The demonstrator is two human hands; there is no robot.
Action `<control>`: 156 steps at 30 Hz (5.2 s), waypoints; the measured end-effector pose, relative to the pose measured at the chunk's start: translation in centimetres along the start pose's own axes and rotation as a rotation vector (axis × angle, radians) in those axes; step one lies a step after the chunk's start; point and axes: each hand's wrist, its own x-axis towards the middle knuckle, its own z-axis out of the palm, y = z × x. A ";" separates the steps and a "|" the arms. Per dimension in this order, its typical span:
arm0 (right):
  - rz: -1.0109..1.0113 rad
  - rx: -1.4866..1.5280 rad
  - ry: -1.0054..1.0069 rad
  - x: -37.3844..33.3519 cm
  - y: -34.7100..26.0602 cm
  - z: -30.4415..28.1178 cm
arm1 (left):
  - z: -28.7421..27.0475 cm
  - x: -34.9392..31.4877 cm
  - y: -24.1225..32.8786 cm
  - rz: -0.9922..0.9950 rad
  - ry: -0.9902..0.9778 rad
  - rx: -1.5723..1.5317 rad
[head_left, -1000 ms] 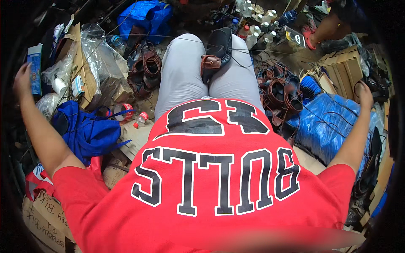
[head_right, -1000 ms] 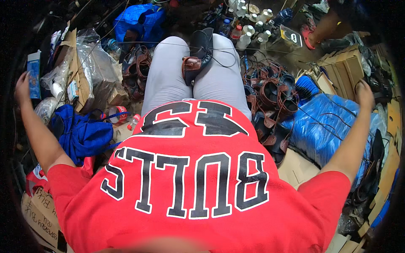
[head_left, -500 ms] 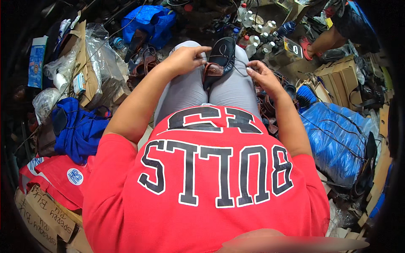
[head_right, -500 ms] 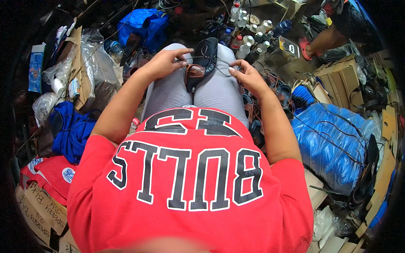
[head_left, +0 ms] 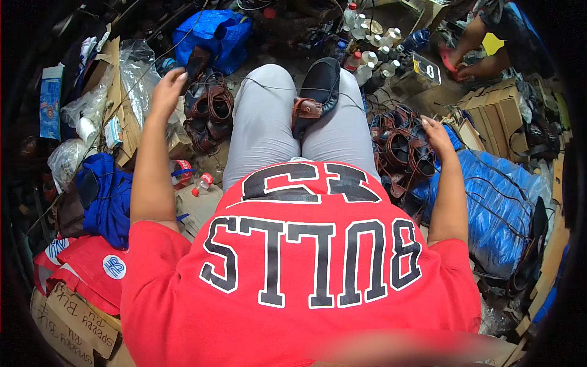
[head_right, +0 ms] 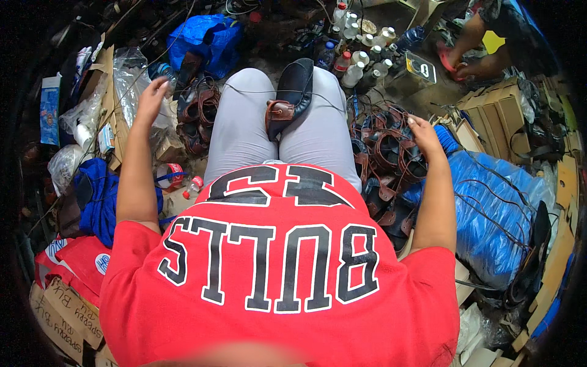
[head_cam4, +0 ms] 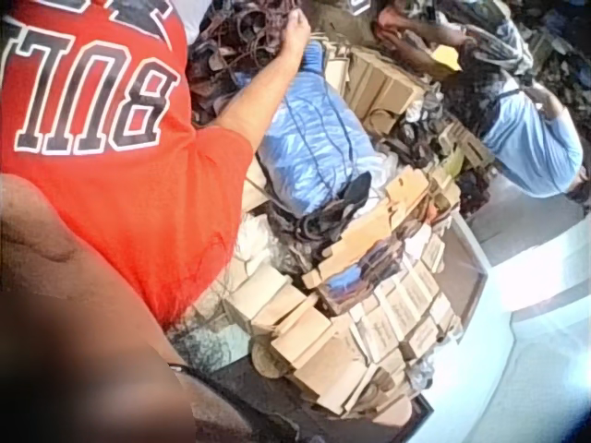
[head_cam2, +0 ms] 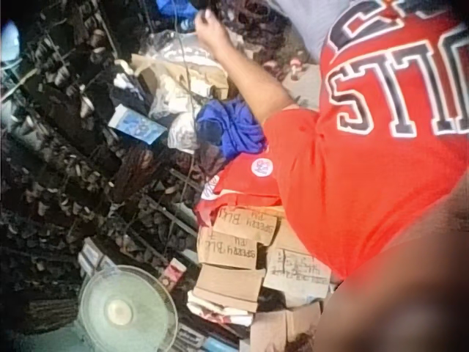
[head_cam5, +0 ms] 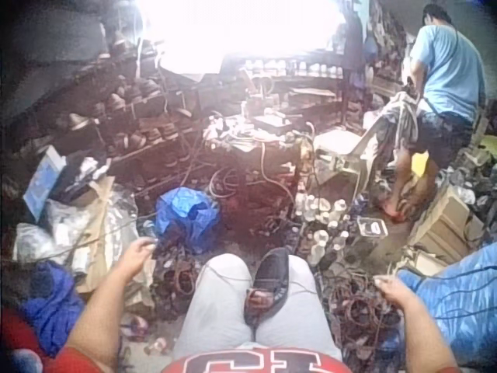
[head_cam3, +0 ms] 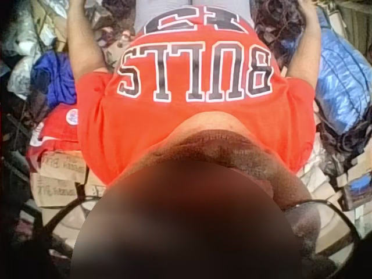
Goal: Hand-sewing or stitching the upper component of a leather shoe.
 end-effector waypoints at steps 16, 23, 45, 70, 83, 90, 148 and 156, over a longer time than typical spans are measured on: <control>-0.593 -0.054 -0.378 1.5 -16.5 11.5 | 18.7 2.9 18.0 0.509 -0.785 0.352; -0.589 -0.098 -0.400 1.0 -16.3 12.4 | 18.8 3.1 17.4 0.360 -0.895 0.125; -0.809 -0.641 -0.180 -1.0 -18.7 14.3 | 19.5 2.9 16.2 0.681 -0.402 0.263; -0.028 1.474 -0.604 1.1 -8.1 11.8 | 12.8 4.4 7.0 -0.379 -0.435 -1.479; -0.426 -0.025 -0.519 2.9 -19.1 11.6 | 17.4 -7.0 15.5 0.573 -0.328 0.466; -0.331 -0.243 -0.450 3.3 -17.1 13.1 | 19.5 -6.8 12.5 0.800 -0.299 0.296; -0.467 -0.050 -0.279 -2.2 -14.7 12.6 | 20.7 4.1 14.9 0.383 -1.066 -0.255; -0.346 0.159 -0.419 -0.9 -14.2 13.5 | 20.9 4.8 15.1 0.393 -1.170 -0.247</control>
